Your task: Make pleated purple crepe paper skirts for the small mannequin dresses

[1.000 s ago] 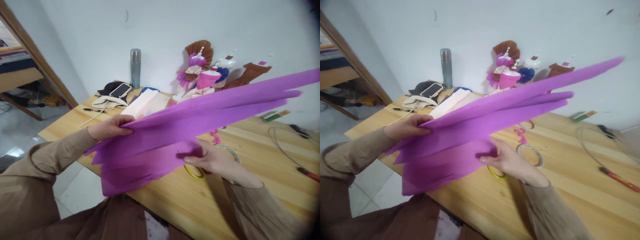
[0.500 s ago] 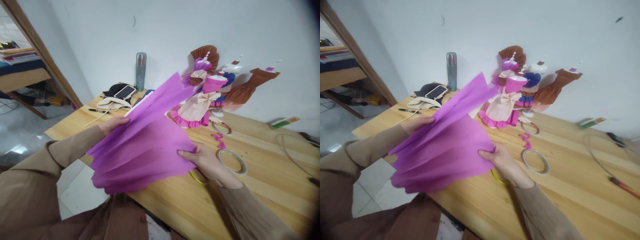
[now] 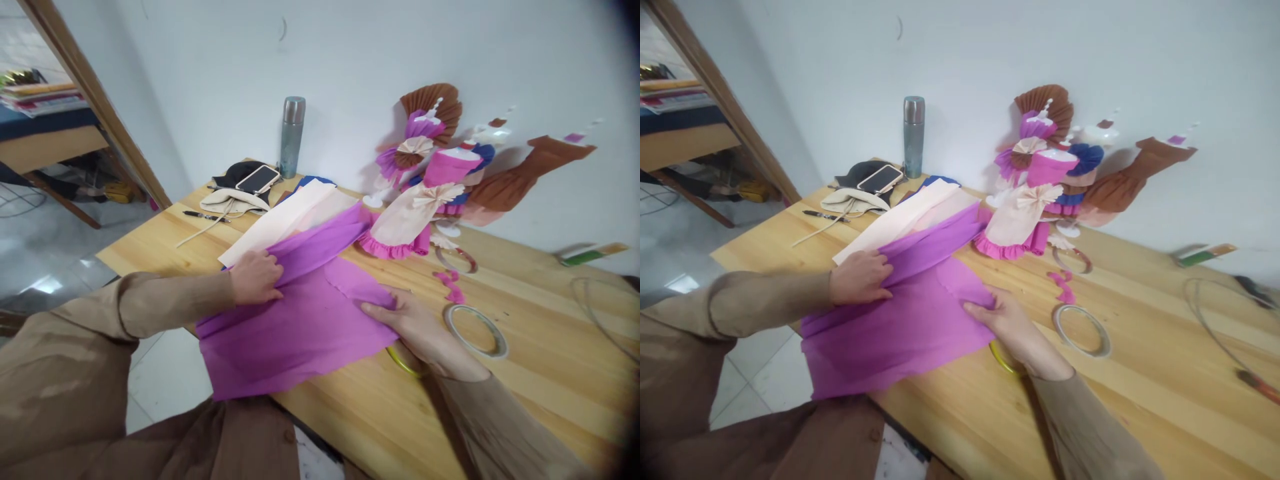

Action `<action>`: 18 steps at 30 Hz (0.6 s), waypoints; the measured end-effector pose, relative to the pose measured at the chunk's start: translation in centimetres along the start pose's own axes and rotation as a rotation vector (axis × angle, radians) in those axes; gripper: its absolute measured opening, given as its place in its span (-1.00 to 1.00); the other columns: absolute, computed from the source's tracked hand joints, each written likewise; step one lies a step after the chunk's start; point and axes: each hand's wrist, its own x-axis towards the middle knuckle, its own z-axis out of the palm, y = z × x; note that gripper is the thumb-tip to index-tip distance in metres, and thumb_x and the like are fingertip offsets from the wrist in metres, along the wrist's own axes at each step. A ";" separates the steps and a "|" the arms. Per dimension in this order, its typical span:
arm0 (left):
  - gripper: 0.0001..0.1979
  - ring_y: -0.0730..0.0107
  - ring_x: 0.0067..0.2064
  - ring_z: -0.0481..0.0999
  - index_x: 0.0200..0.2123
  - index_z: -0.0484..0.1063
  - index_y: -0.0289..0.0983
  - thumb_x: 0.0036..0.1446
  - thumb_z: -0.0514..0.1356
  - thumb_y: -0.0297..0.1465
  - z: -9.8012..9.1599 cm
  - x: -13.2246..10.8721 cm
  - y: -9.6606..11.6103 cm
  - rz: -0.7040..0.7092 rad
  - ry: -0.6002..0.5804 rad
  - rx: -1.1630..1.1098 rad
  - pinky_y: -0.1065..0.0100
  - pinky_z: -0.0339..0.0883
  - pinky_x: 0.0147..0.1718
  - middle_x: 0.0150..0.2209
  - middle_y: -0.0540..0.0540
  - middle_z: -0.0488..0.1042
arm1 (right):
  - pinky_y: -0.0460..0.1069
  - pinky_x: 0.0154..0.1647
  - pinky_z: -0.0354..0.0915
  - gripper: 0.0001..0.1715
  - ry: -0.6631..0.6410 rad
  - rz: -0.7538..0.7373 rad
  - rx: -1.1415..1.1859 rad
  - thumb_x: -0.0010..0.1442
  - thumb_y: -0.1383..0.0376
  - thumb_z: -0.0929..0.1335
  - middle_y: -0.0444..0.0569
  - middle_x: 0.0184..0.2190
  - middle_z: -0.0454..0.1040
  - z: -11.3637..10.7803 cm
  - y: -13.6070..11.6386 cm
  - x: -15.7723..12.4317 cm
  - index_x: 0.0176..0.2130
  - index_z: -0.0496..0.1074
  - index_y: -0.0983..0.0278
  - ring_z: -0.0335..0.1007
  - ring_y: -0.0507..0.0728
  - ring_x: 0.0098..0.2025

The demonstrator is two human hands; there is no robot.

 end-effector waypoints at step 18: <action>-0.75 0.48 -0.50 0.21 -0.60 0.37 -0.27 0.01 0.21 -0.26 -4.1 3.9 -13.5 -0.383 0.096 -0.423 0.38 0.01 -0.43 -0.62 0.05 0.28 | -0.09 -0.59 0.17 -0.52 -0.158 0.120 -0.448 -0.09 -0.04 0.49 -0.18 -0.64 0.31 -2.7 -0.9 0.0 -0.52 0.35 0.28 0.20 -0.03 -0.62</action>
